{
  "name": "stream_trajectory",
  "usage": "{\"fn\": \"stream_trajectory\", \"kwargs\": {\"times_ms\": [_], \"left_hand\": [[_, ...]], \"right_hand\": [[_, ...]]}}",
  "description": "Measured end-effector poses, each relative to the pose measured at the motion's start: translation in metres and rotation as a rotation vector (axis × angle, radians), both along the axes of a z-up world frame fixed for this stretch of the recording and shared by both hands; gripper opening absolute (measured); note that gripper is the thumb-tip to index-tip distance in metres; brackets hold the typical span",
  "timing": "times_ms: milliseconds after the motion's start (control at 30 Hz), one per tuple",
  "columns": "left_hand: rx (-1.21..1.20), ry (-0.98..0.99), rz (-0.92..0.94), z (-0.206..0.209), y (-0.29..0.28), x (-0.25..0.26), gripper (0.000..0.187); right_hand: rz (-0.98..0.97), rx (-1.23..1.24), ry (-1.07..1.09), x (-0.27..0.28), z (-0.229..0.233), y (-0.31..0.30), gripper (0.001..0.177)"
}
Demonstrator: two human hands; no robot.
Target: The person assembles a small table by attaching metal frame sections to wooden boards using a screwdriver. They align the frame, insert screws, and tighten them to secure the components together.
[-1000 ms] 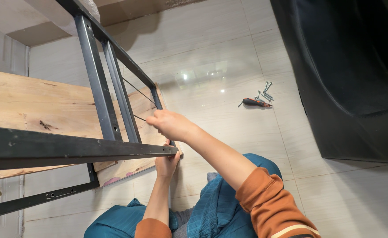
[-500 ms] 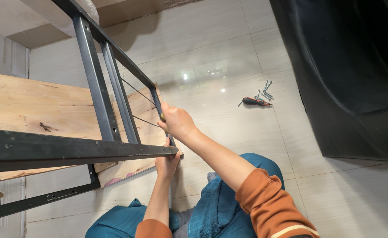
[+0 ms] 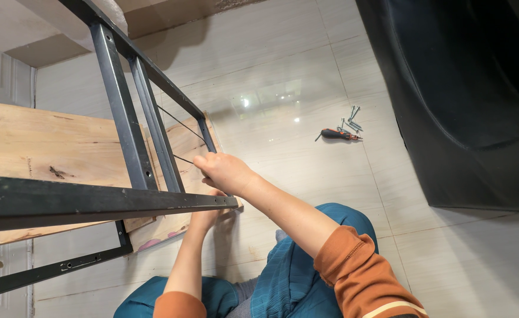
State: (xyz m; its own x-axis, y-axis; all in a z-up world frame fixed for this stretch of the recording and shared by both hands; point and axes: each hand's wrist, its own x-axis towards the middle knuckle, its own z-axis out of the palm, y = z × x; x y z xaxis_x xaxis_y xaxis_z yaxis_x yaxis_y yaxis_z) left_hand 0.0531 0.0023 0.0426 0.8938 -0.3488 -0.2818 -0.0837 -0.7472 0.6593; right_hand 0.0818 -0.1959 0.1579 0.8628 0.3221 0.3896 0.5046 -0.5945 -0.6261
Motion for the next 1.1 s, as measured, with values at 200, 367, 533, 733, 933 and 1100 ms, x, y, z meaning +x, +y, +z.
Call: {"fn": "stream_trajectory", "kwargs": {"times_ms": [200, 367, 533, 733, 933, 1100], "left_hand": [[0.003, -0.083, 0.173, 0.013, -0.016, 0.015, 0.024], [0.405, 0.146, 0.036, 0.037, -0.045, 0.025, 0.021], [0.415, 0.148, 0.030, 0.042, -0.050, 0.027, 0.016], [0.207, -0.022, 0.107, -0.006, -0.022, 0.021, 0.010], [-0.207, -0.466, 0.164, -0.060, 0.016, 0.015, 0.005], [-0.353, -0.387, 0.193, -0.071, 0.021, 0.014, 0.010]], "right_hand": [[0.008, -0.020, 0.039, 0.001, 0.001, 0.005, 0.032], [0.015, -0.010, 0.021, 0.001, 0.003, 0.006, 0.032], [0.042, -0.030, 0.032, 0.002, 0.008, 0.007, 0.031], [0.118, -0.138, 0.010, 0.000, 0.022, 0.009, 0.033], [0.256, -0.103, 0.134, -0.002, 0.034, 0.011, 0.026], [0.304, -0.164, 0.148, -0.003, 0.045, 0.013, 0.027]]}}
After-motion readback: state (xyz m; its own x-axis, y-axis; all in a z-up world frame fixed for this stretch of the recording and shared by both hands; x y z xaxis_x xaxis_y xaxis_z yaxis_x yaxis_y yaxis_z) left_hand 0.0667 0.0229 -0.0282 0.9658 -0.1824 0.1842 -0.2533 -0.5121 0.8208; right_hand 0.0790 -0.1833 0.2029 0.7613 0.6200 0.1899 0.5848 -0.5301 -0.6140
